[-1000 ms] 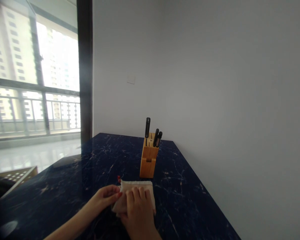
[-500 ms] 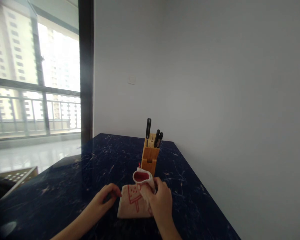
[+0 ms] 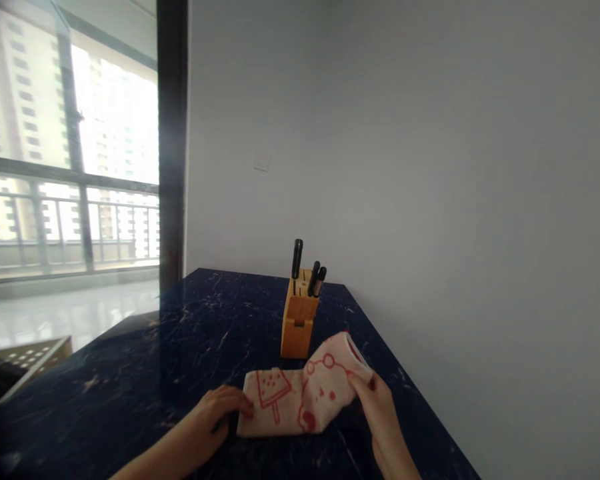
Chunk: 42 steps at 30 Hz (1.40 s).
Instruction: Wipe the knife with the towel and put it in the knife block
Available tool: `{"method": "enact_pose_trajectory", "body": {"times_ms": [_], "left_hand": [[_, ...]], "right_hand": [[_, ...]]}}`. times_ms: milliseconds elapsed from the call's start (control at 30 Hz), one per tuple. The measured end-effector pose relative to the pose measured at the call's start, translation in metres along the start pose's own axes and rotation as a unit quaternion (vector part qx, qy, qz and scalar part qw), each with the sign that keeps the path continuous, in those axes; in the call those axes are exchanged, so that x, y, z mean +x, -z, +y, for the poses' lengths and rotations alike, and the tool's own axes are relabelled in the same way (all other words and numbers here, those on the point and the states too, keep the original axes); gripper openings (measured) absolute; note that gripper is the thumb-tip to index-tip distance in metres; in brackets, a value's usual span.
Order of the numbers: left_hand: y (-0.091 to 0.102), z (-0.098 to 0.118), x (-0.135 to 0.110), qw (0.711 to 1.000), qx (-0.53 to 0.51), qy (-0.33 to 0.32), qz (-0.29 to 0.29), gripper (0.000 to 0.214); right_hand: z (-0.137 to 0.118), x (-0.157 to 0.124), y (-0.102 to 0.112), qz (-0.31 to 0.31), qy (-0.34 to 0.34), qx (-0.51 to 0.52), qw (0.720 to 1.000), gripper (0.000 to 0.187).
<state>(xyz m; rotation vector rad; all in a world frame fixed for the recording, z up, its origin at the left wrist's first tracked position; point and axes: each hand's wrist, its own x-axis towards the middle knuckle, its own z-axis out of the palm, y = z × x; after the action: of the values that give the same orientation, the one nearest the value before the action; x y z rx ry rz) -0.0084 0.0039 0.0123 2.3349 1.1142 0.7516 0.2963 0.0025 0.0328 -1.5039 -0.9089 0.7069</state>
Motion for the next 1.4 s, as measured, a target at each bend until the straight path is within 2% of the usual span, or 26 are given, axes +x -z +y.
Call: {"method": "enact_pose_trajectory", "body": {"times_ms": [167,267,333,500,567,633,700,767,933,1033,1100,1200,1333,1400], "left_hand": [[-0.003,0.000,0.002,1.000,-0.009,0.020,0.001,0.055],[-0.004,0.000,0.004,0.999,0.000,0.033,0.008,0.053],[-0.004,0.001,0.006,0.999,0.002,0.048,0.015,0.052],[-0.011,0.015,0.011,0.995,0.022,0.057,0.078,0.058],[-0.017,0.029,0.012,0.997,0.035,0.027,0.069,0.058],[-0.025,0.044,0.015,0.998,0.044,-0.034,0.024,0.053],[-0.036,0.055,0.020,0.991,0.060,-0.110,-0.047,0.045],[-0.050,0.061,0.028,0.983,0.086,-0.139,-0.085,0.041],[-0.083,0.058,0.045,0.981,0.104,-0.147,-0.075,0.035],[-0.090,0.056,0.047,0.982,0.087,-0.137,-0.093,0.041],[-0.085,0.057,0.045,0.984,0.077,-0.128,-0.100,0.050],[-0.067,0.060,0.036,0.987,0.068,-0.101,-0.102,0.052],[-0.036,0.058,0.019,0.993,0.059,-0.058,-0.080,0.044],[-0.022,0.052,0.013,0.998,0.060,-0.016,-0.033,0.033]], "right_hand": [[0.027,0.009,0.025,-0.021,-0.085,0.044,0.995,0.026],[0.032,0.014,0.036,-0.048,-0.137,0.057,0.988,0.027],[0.033,0.015,0.042,-0.068,-0.143,0.049,0.986,0.027],[0.037,0.016,0.049,-0.128,-0.082,0.011,0.988,0.033],[0.039,0.018,0.051,-0.125,-0.058,-0.027,0.990,0.035],[0.039,0.020,0.053,-0.114,-0.034,-0.084,0.989,0.036],[0.035,0.023,0.053,-0.090,-0.002,-0.153,0.984,0.038],[0.027,0.023,0.051,-0.063,0.051,-0.218,0.973,0.037],[0.000,0.012,0.029,-0.018,0.186,-0.310,0.932,0.027],[-0.016,0.001,0.008,-0.004,0.258,-0.360,0.896,0.019],[-0.027,-0.009,-0.009,0.002,0.312,-0.411,0.857,0.014],[-0.042,-0.027,-0.035,0.017,0.384,-0.469,0.795,0.007],[-0.050,-0.044,-0.069,0.002,0.436,-0.484,0.759,0.007],[-0.048,-0.049,-0.083,-0.015,0.449,-0.483,0.752,0.007]]}}
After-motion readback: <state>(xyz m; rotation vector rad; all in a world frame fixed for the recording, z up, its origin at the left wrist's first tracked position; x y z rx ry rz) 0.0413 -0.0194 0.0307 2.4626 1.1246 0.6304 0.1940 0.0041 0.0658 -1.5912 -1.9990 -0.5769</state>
